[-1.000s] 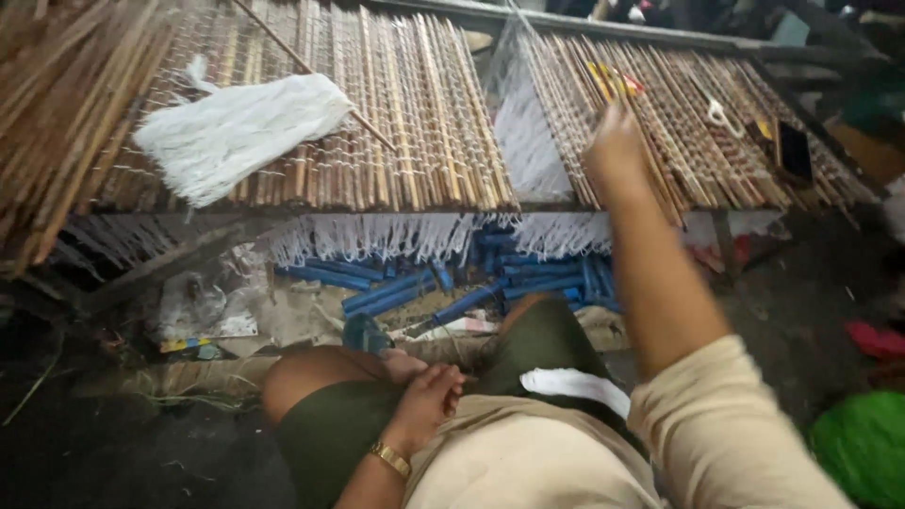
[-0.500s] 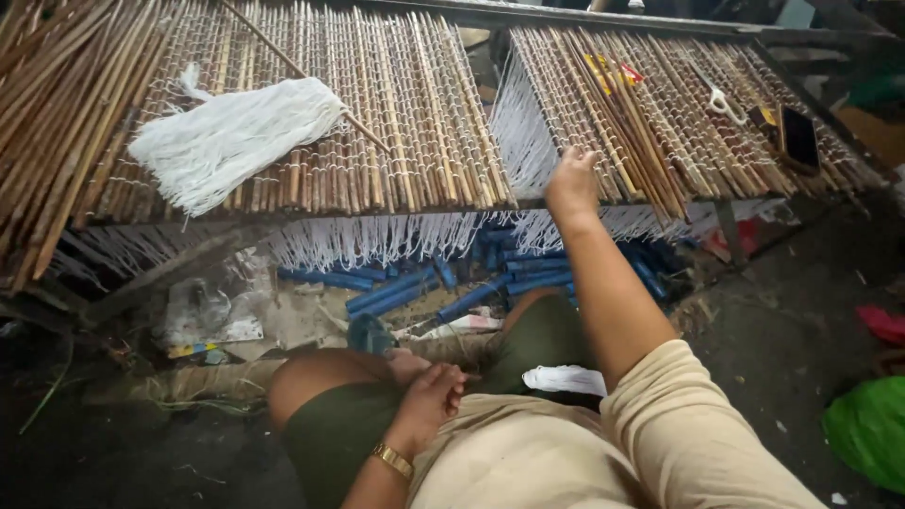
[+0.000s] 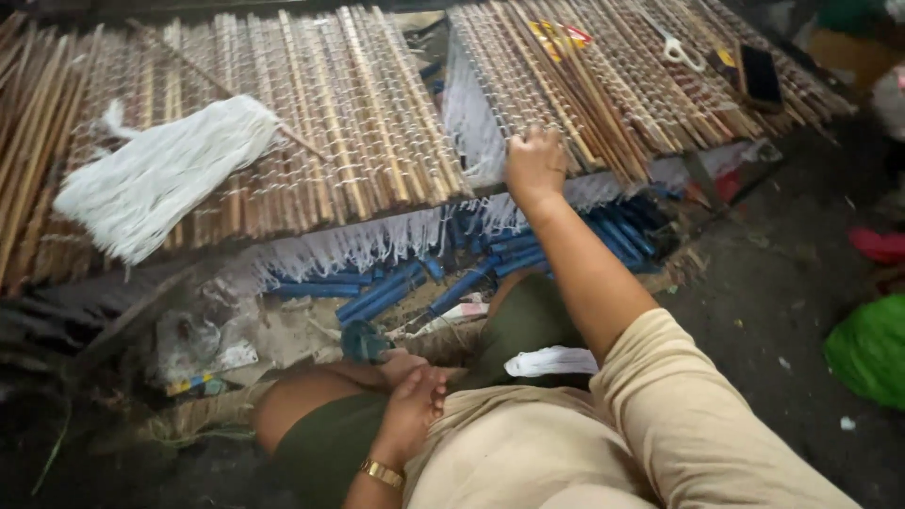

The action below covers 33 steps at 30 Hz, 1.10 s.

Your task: Tying multiple white strings onto a thin wooden stick at regular intervals

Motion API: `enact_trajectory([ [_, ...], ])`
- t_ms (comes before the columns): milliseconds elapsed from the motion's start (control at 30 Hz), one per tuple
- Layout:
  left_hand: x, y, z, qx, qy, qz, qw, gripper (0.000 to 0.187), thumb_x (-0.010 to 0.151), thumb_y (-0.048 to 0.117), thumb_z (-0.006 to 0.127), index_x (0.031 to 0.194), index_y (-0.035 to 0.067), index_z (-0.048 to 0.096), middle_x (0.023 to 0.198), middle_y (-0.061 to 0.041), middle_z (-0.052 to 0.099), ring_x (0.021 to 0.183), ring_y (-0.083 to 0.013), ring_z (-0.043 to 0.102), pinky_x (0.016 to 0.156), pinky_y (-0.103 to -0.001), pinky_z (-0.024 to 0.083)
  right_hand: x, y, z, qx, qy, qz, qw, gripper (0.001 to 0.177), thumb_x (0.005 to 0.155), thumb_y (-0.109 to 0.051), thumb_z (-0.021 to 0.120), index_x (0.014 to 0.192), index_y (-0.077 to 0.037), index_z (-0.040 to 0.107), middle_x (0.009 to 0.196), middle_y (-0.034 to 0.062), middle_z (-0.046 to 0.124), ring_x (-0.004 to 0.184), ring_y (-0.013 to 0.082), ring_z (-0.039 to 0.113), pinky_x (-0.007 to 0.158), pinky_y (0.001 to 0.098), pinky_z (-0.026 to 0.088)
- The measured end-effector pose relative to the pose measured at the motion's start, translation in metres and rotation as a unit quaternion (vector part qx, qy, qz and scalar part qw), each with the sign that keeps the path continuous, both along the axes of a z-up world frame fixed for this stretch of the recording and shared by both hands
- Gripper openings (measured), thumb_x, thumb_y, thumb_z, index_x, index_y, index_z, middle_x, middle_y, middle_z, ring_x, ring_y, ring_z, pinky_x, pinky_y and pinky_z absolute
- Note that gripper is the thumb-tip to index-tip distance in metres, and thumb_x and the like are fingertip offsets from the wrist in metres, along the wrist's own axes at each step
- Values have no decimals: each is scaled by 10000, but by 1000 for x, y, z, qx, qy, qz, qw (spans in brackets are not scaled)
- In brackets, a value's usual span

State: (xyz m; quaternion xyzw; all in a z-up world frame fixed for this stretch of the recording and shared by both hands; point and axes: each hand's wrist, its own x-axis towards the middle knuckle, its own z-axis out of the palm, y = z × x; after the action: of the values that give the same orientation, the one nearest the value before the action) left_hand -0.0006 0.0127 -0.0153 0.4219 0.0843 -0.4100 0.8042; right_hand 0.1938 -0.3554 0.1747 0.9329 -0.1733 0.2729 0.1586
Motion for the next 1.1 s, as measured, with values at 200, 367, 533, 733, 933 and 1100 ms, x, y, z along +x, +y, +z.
enact_trajectory([
  [200, 0, 1, 11, 40, -1, 21, 999, 169, 1040, 209, 616, 960, 60, 623, 795, -63, 605, 583, -123, 512, 522, -251, 405, -30, -4, 64, 245, 65, 64, 965, 235, 976, -274, 609, 1122, -145, 739, 1360, 270, 487, 1227, 443, 492, 1022, 544, 423],
  [367, -1, 3, 11, 37, -26, 22, 999, 206, 1032, 238, 613, 931, 60, 633, 769, -57, 593, 578, -114, 494, 518, -239, 383, -64, -79, 85, 254, 20, 48, 966, 242, 1022, -173, 548, 1122, -80, 748, 1099, 203, 541, 1039, 381, 535, 947, 478, 494],
  [533, -1, -3, 27, 94, -53, 0, 994, 227, 1033, 207, 604, 861, 58, 602, 752, -60, 582, 584, -130, 513, 530, -267, 426, -103, -149, 79, 310, 74, -201, 926, 446, 1000, -261, 628, 1381, -43, 547, 1385, 285, 532, 1275, 465, 513, 1067, 537, 421],
  [733, -13, -16, 26, 227, -233, -103, 940, 173, 994, 207, 624, 850, 115, 651, 580, -11, 512, 531, -98, 463, 495, -259, 388, -101, -177, 52, 424, 51, -160, 890, 321, 1032, -215, 628, 1322, -77, 616, 1295, 201, 658, 1175, 371, 628, 1011, 462, 495],
  [933, -7, -32, 53, 322, -504, -120, 793, 299, 1005, 332, 548, 901, 80, 671, 878, -133, 740, 860, -276, 696, 799, -429, 491, -112, -248, 23, 395, -138, -24, 908, 223, 1045, -259, 520, 1076, -109, 682, 1030, 163, 728, 948, 359, 674, 787, 483, 489],
  [1100, 4, -53, 37, 340, -524, -85, 776, 186, 921, 119, 562, 1063, 130, 683, 1067, -72, 748, 977, -255, 735, 886, -391, 539, -239, -113, 95, 667, -204, 95, 710, 256, 1115, -387, 481, 1259, -194, 567, 739, -55, 468, 561, 70, 442, 507, 229, 394],
])
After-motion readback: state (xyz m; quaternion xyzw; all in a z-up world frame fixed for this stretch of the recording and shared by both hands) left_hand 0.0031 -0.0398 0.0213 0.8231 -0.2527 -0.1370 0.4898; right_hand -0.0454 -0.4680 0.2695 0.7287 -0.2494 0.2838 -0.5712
